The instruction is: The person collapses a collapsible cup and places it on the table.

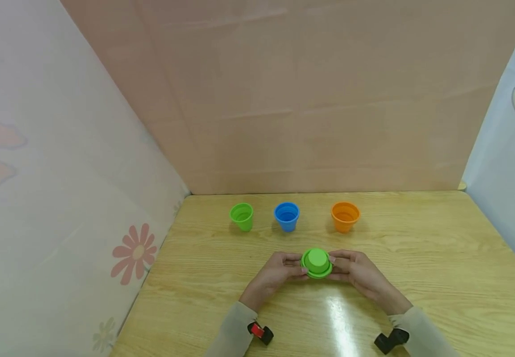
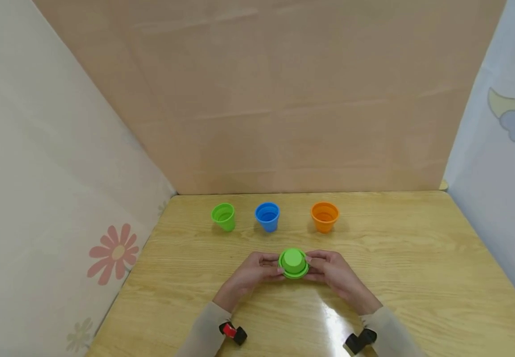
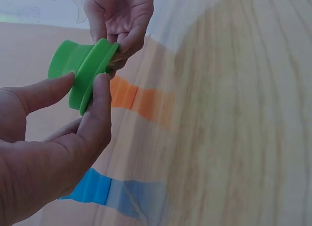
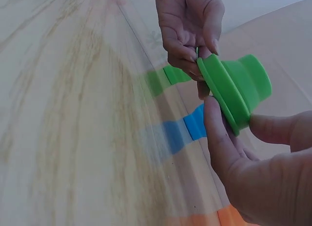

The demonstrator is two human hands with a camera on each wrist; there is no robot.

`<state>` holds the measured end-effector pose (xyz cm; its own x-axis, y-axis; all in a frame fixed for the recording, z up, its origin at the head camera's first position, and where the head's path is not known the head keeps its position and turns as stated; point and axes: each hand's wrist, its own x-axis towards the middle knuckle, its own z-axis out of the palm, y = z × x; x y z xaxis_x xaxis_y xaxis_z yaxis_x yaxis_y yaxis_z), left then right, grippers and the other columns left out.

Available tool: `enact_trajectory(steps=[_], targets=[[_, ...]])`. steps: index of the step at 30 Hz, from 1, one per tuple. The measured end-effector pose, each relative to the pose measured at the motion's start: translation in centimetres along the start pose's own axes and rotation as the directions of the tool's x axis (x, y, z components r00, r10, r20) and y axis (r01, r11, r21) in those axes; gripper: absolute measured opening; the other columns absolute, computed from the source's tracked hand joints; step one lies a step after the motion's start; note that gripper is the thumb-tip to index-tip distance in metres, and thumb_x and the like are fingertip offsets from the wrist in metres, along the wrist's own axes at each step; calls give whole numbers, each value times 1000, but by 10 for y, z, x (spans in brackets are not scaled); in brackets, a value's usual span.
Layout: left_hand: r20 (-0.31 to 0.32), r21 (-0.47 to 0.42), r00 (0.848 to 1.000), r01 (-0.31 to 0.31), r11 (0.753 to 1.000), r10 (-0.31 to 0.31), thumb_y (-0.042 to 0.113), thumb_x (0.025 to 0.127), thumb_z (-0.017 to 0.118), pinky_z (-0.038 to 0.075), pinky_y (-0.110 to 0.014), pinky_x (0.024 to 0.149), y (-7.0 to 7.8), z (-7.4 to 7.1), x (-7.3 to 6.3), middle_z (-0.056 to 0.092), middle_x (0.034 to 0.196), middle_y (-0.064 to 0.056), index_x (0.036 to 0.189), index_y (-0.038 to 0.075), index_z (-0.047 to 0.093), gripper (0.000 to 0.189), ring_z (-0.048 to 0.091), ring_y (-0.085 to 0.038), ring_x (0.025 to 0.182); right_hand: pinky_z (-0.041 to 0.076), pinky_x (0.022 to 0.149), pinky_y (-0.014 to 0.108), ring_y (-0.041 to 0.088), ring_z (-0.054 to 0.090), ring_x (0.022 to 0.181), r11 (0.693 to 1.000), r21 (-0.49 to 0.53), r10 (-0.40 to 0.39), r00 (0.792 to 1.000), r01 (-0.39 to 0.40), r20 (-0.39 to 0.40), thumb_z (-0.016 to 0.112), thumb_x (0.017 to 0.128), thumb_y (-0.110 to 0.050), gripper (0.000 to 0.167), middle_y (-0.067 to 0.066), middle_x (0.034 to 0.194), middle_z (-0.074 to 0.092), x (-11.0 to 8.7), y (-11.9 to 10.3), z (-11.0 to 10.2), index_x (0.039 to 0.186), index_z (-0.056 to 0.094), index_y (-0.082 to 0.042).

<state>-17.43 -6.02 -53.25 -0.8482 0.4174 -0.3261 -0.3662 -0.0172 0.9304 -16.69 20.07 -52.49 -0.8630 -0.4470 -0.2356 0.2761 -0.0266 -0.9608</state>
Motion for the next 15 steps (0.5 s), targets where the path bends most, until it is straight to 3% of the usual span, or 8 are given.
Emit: enact_trajectory(steps=[9,15], targets=[[52,-85,999,5,996,-1,8,101,69,64,-34,98,1,-4,0,72,131,-17,141,-5,61,43,75,-22,111,63,101,38,18,72,113,1000,5,13,1000,-13,7,57,110,-25,57,5,124,71,-1,-1,0,147,44,17],[39,-100,999,6,995,-2,8,103,66,64,-35,98,1,-2,3,71,131,-18,139,-7,61,40,75,-22,111,63,101,39,18,73,111,1000,20,4,1000,-4,8,57,110,-25,56,4,122,72,-1,-1,0,146,45,16]])
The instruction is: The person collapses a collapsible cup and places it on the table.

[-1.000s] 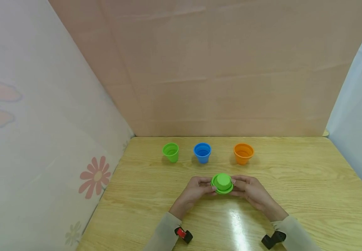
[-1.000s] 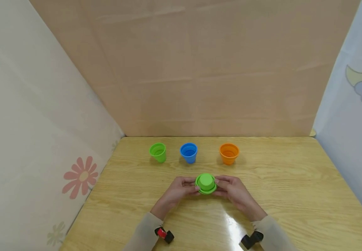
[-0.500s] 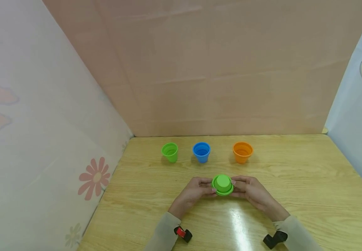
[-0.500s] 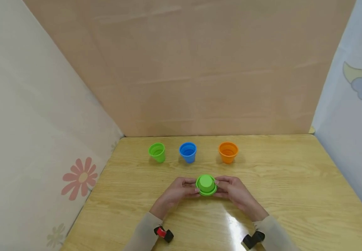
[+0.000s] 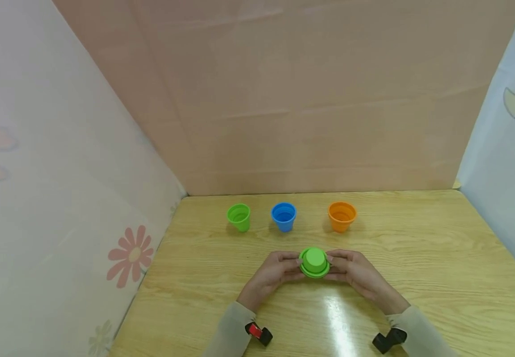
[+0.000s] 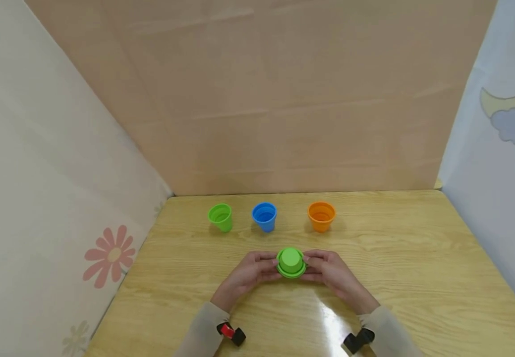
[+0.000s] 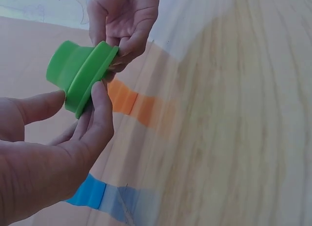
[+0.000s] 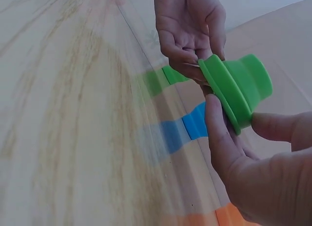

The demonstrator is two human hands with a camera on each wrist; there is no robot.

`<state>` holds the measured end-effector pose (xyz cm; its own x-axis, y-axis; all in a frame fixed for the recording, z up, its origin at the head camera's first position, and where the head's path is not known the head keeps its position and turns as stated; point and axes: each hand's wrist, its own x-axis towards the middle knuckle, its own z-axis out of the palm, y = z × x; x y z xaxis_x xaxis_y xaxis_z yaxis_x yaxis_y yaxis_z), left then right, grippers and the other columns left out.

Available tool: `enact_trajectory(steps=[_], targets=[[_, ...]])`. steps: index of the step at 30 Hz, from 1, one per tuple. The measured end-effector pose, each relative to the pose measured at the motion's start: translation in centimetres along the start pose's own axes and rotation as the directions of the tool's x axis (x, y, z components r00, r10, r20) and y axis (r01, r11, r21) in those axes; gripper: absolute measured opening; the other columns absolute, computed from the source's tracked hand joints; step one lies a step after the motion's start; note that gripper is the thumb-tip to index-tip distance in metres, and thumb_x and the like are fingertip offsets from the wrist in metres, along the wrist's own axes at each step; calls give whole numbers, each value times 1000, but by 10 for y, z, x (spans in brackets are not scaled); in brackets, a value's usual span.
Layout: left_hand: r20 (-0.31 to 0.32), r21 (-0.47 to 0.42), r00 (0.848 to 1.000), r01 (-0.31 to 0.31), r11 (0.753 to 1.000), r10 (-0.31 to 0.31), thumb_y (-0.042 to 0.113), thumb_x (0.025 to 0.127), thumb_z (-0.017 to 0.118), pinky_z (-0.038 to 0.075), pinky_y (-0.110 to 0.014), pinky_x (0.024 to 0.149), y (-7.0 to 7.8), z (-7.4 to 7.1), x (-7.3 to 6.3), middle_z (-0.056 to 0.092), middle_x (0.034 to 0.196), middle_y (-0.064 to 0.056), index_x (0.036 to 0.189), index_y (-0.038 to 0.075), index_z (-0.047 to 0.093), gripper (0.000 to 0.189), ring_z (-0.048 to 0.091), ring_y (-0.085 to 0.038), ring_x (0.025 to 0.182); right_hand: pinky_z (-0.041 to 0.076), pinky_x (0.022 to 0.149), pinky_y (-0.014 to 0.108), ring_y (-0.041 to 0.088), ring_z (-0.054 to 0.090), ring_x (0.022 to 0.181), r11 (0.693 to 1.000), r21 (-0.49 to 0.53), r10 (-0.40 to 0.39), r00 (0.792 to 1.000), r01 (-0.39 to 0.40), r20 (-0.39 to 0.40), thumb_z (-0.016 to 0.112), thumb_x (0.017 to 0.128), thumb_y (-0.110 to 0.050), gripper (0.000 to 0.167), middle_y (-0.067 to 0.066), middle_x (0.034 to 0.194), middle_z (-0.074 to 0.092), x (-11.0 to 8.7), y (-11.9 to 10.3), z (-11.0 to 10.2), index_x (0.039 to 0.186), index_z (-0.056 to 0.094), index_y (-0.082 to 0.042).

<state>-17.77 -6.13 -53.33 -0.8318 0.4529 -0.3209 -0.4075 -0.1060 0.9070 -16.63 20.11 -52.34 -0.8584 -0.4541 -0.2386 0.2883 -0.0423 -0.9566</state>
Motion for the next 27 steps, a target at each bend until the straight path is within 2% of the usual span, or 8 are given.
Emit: enact_trajectory(steps=[5,12,17,22,27], targets=[[-8,12,1000,5,1000,-5,9,104,65,64,-35,97,-1,2,2,71,131,-16,138,-5,63,37,75,-21,109,63,101,39,18,74,110,1000,20,4,1000,-4,7,56,110,-24,52,2,121,72,-3,-2,1,144,47,15],[-28,24,999,16,1000,-16,10,104,64,64,-36,98,0,5,2,69,134,-17,140,-4,63,38,75,-21,107,62,103,39,19,73,113,1000,9,13,1000,-13,-2,53,111,-33,61,6,125,72,-4,-1,2,146,43,16],[-24,51,999,26,998,-25,12,105,62,65,-36,96,4,10,5,73,126,-15,135,-4,66,34,75,-18,100,62,103,39,17,73,113,1000,-6,17,999,-17,-31,49,113,-35,62,6,129,70,-4,0,4,147,43,17],[-18,70,1000,19,997,-17,19,107,59,66,-35,93,7,15,10,74,114,-11,128,-3,70,32,73,-16,95,63,101,36,13,73,111,1000,11,22,999,-22,-46,52,112,-37,61,0,124,73,-3,-5,6,147,48,13],[-9,97,1000,19,995,-18,22,109,56,66,-35,92,10,16,13,76,112,-10,128,-2,70,34,74,-16,95,63,95,30,10,73,106,1000,5,19,999,-19,-32,54,111,-34,57,-3,116,75,-2,-14,6,143,51,12]])
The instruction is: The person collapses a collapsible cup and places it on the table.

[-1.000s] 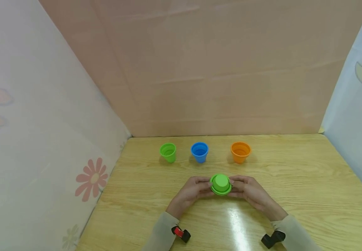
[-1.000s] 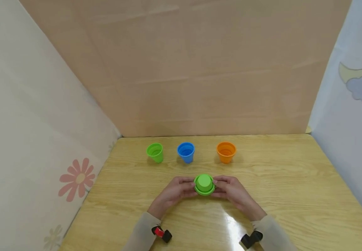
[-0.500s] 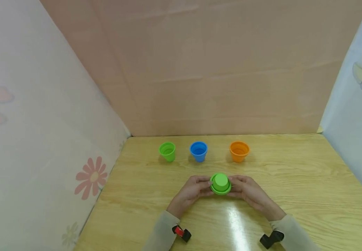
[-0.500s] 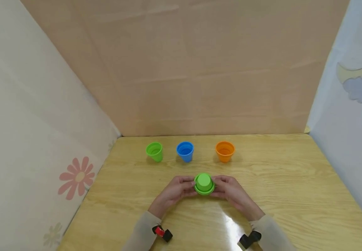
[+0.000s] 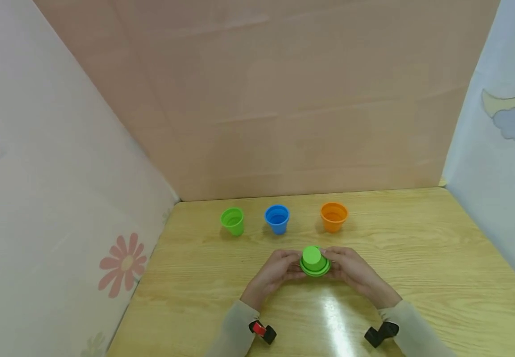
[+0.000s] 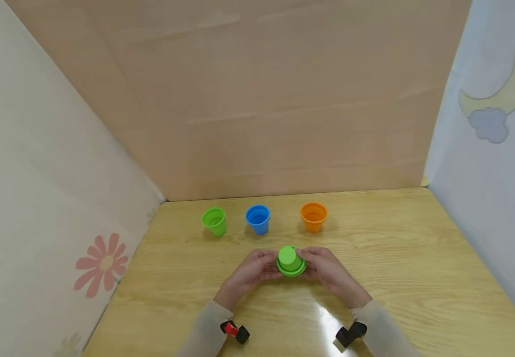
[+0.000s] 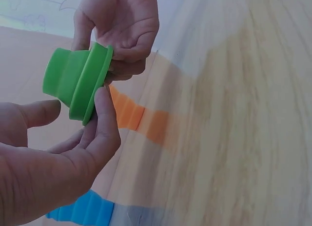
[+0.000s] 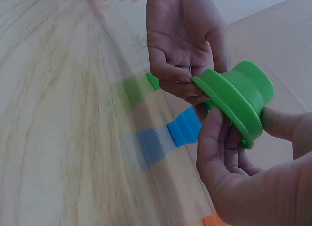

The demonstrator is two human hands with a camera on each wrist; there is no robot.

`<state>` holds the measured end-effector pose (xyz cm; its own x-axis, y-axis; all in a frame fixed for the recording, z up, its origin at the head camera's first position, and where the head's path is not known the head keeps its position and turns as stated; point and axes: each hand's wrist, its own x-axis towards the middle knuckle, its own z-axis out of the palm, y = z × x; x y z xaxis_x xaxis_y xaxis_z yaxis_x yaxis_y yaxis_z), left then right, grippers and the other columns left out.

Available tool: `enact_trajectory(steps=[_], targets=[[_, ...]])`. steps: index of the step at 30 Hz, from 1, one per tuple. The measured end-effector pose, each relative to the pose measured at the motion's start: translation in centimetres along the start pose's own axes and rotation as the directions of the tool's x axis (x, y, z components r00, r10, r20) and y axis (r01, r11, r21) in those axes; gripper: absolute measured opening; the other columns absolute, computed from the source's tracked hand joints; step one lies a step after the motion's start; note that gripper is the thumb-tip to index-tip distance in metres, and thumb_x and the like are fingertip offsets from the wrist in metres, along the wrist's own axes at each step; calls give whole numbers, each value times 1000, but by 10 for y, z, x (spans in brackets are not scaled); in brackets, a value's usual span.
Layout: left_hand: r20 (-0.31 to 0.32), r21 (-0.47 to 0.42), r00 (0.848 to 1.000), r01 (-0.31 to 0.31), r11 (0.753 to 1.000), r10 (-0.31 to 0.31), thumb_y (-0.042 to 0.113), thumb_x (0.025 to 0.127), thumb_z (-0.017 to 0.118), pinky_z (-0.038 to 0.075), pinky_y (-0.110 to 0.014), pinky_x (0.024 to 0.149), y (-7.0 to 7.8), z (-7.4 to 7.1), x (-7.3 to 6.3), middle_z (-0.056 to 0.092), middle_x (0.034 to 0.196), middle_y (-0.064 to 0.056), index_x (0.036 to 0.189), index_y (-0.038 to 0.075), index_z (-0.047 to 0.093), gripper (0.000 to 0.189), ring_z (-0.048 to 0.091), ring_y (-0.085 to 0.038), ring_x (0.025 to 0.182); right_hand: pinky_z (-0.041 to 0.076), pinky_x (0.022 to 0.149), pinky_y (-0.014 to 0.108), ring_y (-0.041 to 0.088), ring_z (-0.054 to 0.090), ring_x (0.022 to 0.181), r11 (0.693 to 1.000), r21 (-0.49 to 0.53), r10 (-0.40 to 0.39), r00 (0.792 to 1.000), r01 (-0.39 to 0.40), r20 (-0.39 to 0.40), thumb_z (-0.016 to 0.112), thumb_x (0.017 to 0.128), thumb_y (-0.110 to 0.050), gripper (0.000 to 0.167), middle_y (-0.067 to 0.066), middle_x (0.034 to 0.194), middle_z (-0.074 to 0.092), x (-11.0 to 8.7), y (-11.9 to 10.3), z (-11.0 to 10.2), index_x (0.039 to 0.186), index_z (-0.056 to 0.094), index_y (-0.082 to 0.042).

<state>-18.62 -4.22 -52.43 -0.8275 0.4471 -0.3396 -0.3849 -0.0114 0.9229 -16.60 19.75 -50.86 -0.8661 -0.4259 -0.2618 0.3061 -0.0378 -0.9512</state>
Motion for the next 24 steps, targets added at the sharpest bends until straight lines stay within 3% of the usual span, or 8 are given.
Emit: enact_trajectory(steps=[9,15,24], targets=[[-35,30,999,-1,1000,3,28,109,58,65,-40,95,2,-1,-1,76,110,-11,126,-2,72,37,75,-15,90,65,90,28,10,72,97,1000,1,7,999,-7,34,58,109,-27,30,0,107,71,6,-1,3,116,66,1],[-42,65,999,2,998,1,31,109,59,67,-35,89,0,2,-2,75,110,-10,126,-3,72,40,73,-14,86,66,87,30,12,74,92,998,-54,-19,999,21,41,58,108,-19,26,1,103,71,6,0,-1,115,63,5],[-75,97,997,11,995,-3,37,107,62,66,-29,81,-4,0,-6,73,103,-5,122,0,74,42,70,-12,82,68,83,35,16,78,88,985,-155,-66,996,73,54,57,106,-13,39,7,102,78,11,8,1,126,57,21]])
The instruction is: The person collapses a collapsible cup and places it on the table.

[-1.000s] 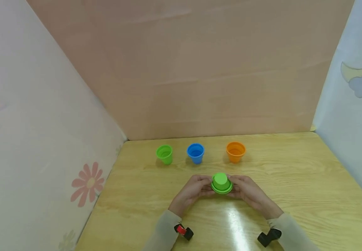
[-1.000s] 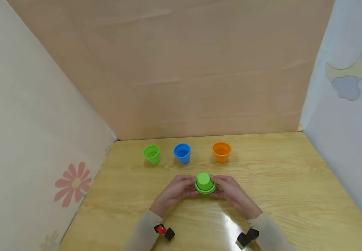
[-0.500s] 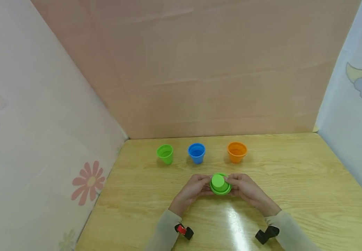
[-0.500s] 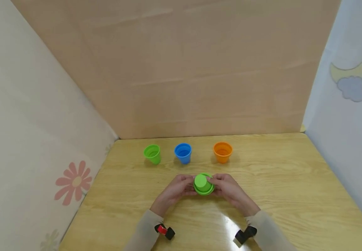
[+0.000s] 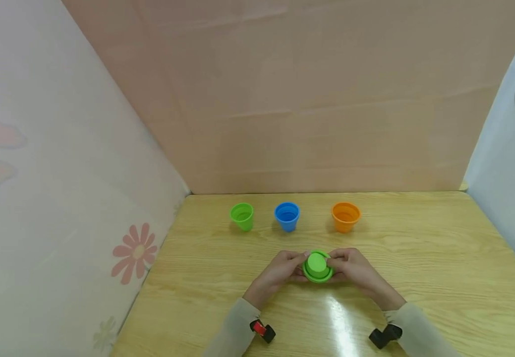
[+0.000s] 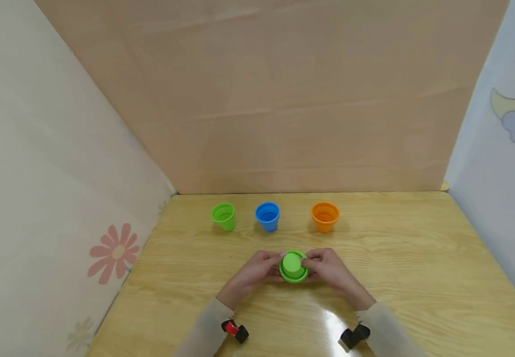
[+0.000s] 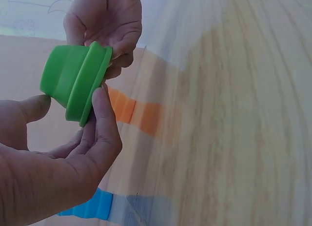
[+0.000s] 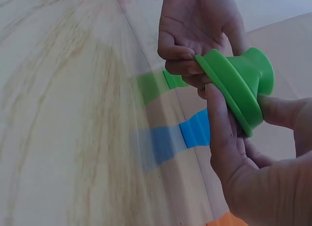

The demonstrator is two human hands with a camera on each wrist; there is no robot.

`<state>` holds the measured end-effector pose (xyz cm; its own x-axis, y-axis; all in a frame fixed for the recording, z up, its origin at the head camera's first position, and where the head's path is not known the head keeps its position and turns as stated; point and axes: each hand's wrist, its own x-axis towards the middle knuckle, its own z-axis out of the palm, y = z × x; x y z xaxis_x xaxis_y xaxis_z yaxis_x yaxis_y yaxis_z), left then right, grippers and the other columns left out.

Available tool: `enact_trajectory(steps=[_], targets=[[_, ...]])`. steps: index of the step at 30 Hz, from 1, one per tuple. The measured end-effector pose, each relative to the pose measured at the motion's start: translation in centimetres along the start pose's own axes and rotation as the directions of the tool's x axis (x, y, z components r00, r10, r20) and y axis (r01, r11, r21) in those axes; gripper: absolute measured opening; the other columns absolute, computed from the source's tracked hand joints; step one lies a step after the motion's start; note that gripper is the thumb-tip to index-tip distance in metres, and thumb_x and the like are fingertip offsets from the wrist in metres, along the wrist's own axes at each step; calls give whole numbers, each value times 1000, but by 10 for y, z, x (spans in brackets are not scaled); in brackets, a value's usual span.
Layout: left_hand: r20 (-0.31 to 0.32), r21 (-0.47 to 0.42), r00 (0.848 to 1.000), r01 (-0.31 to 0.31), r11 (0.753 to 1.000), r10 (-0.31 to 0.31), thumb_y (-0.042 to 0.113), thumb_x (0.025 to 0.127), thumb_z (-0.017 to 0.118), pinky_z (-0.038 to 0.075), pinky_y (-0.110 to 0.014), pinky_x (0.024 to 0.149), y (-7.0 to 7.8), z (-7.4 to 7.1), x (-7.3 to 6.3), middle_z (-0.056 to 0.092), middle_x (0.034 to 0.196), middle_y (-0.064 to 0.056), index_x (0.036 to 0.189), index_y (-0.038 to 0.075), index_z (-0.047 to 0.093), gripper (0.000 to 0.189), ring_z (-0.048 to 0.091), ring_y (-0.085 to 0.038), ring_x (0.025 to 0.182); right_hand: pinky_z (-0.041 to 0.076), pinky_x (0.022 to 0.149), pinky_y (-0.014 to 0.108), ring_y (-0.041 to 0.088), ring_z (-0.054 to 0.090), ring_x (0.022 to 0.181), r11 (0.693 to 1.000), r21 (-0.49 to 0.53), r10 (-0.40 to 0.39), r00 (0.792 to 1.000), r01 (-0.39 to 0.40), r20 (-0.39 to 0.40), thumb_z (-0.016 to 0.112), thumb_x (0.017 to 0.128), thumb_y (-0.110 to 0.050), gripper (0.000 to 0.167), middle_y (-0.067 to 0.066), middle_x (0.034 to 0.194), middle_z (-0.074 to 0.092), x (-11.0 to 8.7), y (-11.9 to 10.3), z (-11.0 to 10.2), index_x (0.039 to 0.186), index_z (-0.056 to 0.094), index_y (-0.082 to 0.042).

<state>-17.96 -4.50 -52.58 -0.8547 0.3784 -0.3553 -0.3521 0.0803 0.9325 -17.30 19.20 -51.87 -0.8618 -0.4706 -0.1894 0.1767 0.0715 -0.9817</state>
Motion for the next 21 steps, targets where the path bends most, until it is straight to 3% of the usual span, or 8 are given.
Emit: enact_trajectory(steps=[10,16,21], targets=[[-6,26,1000,24,999,-24,41,105,64,67,-30,80,1,-2,-1,75,96,-3,119,2,77,43,70,-12,81,68,77,38,17,78,83,995,-87,-48,999,47,-15,58,103,-6,37,26,108,77,3,-1,4,124,59,25],[31,33,999,5,999,-7,37,105,62,67,-32,81,3,-2,-6,73,89,-1,114,-1,77,42,70,-12,79,69,75,40,13,77,84,986,-155,-63,998,59,-24,60,101,-4,33,28,109,77,1,-3,7,121,64,22],[11,39,1000,-4,999,4,27,102,63,67,-34,81,4,-2,-7,73,88,-2,111,-2,77,34,71,-12,77,68,72,39,11,76,84,977,-194,-94,995,91,-7,59,101,-4,31,28,108,77,1,-3,7,119,67,19]])
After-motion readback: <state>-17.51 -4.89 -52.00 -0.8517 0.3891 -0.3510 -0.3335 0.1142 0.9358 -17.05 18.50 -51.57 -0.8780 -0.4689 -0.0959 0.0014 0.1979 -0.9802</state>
